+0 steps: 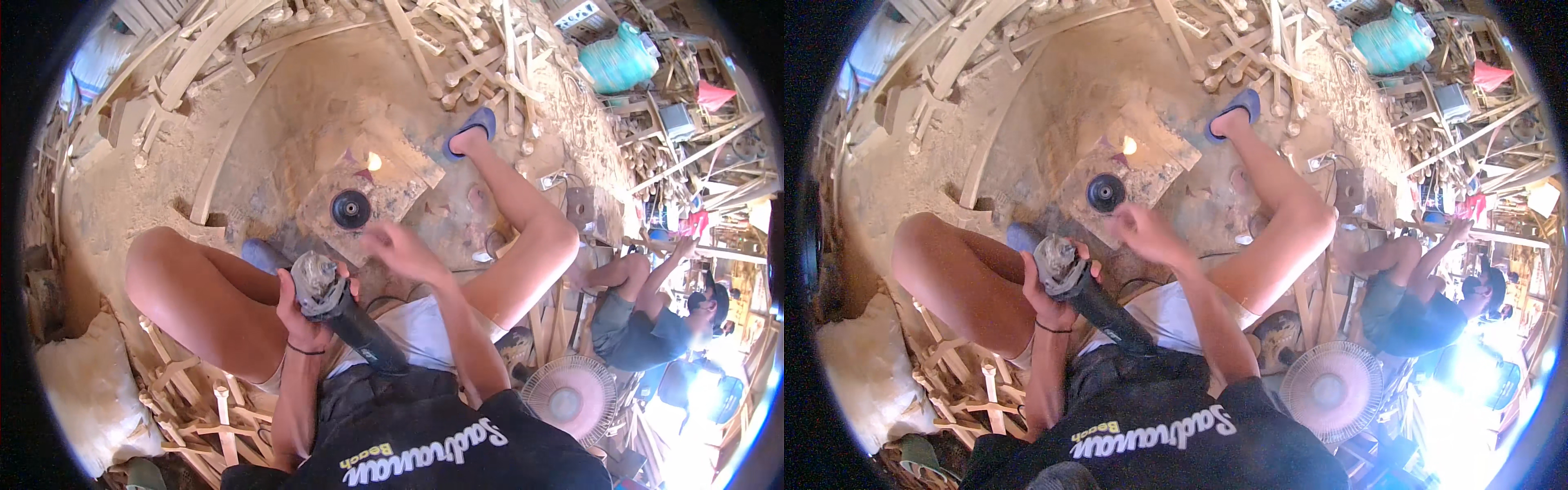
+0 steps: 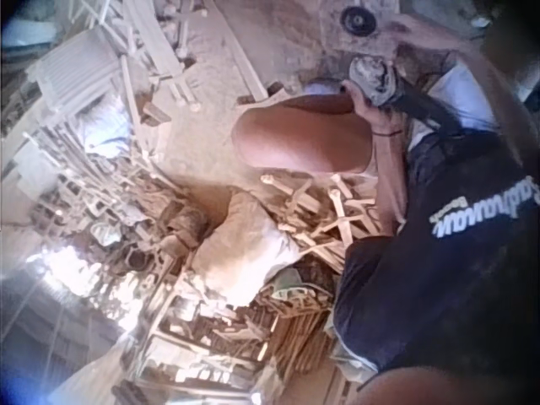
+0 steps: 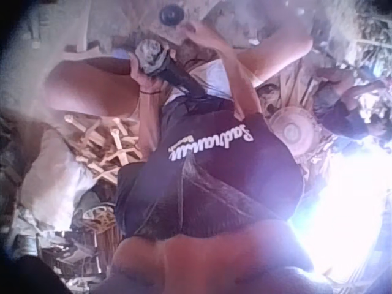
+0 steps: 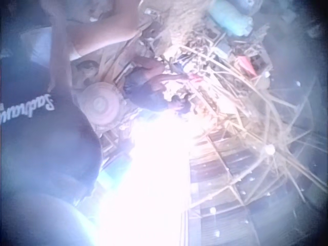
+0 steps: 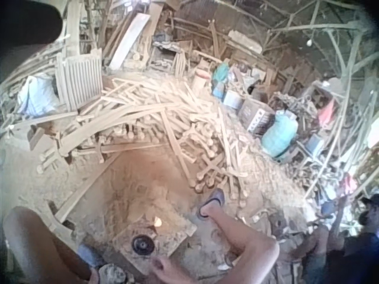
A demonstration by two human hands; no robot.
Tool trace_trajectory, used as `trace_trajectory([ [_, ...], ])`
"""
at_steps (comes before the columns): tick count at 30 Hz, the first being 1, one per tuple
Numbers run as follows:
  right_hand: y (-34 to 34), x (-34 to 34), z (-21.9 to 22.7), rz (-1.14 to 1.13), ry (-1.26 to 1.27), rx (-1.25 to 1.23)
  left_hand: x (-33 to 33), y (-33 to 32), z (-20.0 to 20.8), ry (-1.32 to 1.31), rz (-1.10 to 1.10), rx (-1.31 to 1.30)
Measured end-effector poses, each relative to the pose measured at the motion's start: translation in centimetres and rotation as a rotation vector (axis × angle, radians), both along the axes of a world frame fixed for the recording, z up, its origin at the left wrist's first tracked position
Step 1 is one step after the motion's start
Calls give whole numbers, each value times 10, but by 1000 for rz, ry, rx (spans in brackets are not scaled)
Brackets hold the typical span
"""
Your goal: The person cuts a piece of sandpaper with scissors, applies it to a handheld power sander, and uses the sander to smooth a wooden object. They then apply a liquid from a bottle to the wooden object.
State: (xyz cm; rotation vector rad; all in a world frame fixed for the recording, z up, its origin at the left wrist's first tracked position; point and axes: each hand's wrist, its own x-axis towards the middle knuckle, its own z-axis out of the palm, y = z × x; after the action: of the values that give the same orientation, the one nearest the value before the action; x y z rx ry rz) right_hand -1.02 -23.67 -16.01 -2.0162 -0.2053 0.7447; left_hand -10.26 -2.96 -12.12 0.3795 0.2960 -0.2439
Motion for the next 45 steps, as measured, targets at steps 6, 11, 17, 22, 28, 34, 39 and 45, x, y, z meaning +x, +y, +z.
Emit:
trace_trajectory([
  [6,50,41,-82,-37,-688,-504,9,-13,-18,98,-94,5],
  [11,57,29,-76,-214,-413,-620,0,-14,-36,178,-93,-5],
  [17,21,-7,-22,-722,-107,284,1,-18,-54,87,-32,-113],
  [22,22,-38,30,-723,-266,359,12,-33,-60,169,-117,-46],
  [28,43,-57,44,-775,-304,394,5,-28,-73,239,-142,30],
  [34,9,-52,61,-269,-409,585,11,-36,-75,231,-171,57],
  [39,-22,-26,79,-184,-103,489,14,-32,-65,89,-117,51],
  [45,-17,1,79,56,-307,198,15,-24,-59,-7,-237,42],
])
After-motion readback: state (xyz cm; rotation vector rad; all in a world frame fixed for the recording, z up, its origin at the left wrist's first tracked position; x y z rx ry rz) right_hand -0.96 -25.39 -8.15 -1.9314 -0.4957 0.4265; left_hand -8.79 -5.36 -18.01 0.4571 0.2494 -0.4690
